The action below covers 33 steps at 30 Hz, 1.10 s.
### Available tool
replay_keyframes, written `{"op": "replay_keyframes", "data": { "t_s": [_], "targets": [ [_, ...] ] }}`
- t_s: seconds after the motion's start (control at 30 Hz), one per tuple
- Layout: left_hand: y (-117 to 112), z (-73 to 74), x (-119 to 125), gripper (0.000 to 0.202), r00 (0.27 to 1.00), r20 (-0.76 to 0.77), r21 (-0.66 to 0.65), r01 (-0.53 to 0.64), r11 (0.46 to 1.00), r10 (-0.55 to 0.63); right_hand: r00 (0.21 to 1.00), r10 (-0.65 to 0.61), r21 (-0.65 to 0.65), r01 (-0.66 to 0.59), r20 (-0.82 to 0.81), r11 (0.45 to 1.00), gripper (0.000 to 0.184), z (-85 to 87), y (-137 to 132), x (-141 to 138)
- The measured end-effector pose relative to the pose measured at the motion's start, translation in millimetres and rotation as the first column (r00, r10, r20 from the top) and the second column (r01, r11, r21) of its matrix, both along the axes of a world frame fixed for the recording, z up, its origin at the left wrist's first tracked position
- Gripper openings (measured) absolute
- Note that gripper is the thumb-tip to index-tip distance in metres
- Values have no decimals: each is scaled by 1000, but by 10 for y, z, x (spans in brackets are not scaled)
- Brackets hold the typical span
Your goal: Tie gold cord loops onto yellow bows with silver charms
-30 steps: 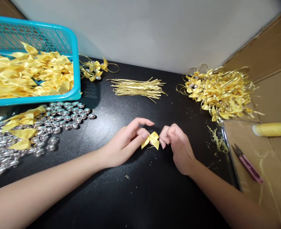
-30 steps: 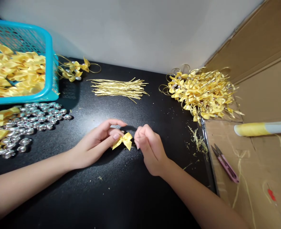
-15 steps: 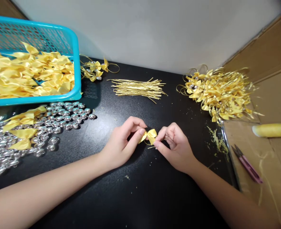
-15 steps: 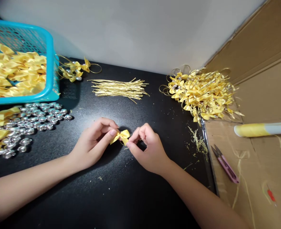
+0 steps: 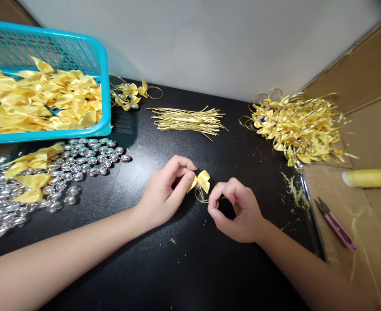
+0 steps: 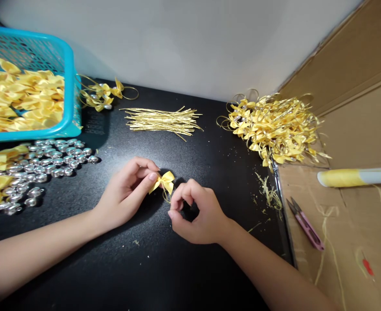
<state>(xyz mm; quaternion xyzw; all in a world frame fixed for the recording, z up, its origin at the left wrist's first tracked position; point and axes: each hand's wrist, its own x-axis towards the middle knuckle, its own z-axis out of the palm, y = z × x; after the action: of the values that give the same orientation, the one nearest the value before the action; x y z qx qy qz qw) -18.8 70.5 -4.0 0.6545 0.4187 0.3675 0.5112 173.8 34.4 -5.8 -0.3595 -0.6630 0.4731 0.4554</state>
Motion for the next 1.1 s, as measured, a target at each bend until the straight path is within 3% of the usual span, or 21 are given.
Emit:
{"op": "replay_keyframes", "data": {
  "t_s": [0.07, 0.17, 0.33, 0.47, 0.6, 0.73, 0.87, 1.1],
  "targets": [
    [2, 5, -5, 2, 1000, -21, 27, 15, 1000, -14, 995, -99, 87, 98, 3, 991, 35, -3, 12, 11],
    [-5, 18, -12, 4, 993, -85, 97, 89, 991, -81, 953, -299, 221, 282, 45, 934, 34, -4, 51, 4],
    [-23, 39, -3, 4, 976, -153, 194, 185, 963, -156, 919, -302, 378, 194, 251, 905, 41, 5, 82, -35],
    [-26, 40, 7, 4, 974, -182, 254, 182, 950, -138, 895, -333, 434, 184, 297, 882, 40, 1, 75, -42],
    [-14, 48, 3, 4, 968, -231, 354, 179, 918, -99, 871, -339, 415, 178, 356, 892, 37, -20, 69, -31],
    [-9, 72, -13, 8, 961, -272, 423, 170, 890, -54, 906, -244, 323, 129, 346, 937, 30, -41, 56, -14],
    [-15, 82, -25, 8, 960, -274, 379, 157, 912, -51, 944, -177, 225, 115, 278, 968, 30, -37, 49, -7],
    [15, 51, -42, 5, 967, -230, 264, 172, 949, -111, 967, -196, 69, 187, 164, 980, 36, -65, 78, -10]
  ]
}}
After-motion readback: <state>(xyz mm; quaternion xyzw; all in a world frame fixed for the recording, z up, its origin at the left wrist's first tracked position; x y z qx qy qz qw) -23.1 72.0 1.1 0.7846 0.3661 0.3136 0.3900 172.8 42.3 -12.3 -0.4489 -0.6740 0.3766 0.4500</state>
